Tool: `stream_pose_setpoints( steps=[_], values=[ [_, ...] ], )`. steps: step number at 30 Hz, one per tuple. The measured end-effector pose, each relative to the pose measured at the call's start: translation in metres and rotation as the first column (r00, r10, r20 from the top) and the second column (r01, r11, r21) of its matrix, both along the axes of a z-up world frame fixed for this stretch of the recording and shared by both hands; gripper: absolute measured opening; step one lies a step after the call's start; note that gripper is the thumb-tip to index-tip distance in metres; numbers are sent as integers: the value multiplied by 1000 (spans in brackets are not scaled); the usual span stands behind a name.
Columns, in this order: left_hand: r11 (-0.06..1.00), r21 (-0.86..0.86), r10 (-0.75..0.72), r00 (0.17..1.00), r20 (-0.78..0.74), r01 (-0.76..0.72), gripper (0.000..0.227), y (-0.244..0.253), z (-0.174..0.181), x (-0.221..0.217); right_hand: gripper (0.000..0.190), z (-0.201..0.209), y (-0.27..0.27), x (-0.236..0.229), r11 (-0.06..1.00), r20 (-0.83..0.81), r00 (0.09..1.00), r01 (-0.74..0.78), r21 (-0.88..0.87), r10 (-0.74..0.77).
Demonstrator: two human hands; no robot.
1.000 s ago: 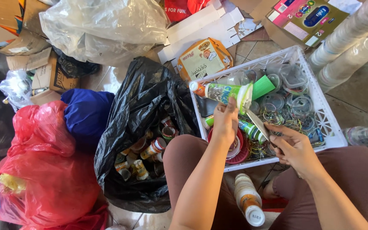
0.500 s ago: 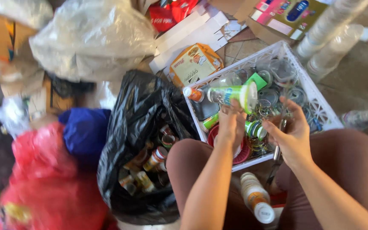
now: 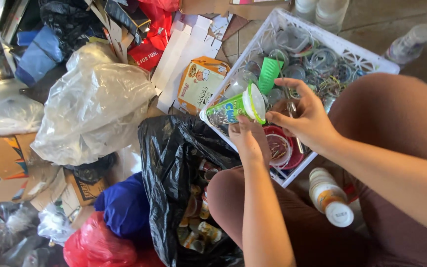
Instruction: Removing the top rims from plastic cups using a knife.
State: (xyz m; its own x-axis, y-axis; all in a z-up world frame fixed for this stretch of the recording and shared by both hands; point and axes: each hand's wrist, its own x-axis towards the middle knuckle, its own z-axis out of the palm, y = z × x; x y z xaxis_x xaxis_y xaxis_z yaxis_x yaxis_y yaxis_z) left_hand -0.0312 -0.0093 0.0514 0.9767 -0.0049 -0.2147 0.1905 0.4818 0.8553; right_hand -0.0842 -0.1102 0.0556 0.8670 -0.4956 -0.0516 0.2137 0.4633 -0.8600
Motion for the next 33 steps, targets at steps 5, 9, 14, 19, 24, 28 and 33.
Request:
stream_pose_setpoints(
  steps=[5, 9, 14, 19, 24, 28, 33],
  values=[
    [993, -120, -21, 999, 26, 24, 40, 14, -46, 11, 77, 8, 3, 1, 998, -29, 999, -20, 52, 22],
    [973, -227, -43, 999, 24, 47, 33, 8, -21, 7, 74, 13, 4, 3, 996, -102, 994, -39, 84, 48],
    [950, -304, -89, 995, -51, 70, 31, 9, -53, 6, 72, 5, 1, -2, 998, -175, 984, -34, 49, 42],
    [934, -355, -95, 982, -160, 32, 28, -1, -56, 5, 71, 6, -7, -10, 999, -304, 952, -51, -15, 44],
    [875, -475, -118, 912, -392, -91, 62, 16, -42, 32, 67, 1, -8, -12, 982, -341, 925, -125, 144, 167],
    [871, -488, -148, 921, -360, -51, 62, 10, -16, 25, 68, 8, -1, -1, 986, -398, 905, -110, 127, 153],
    [854, -512, -197, 852, -485, -95, 60, -8, -10, 29, 57, 28, 3, 15, 994, -268, 961, 92, 61, -72]
  ],
)
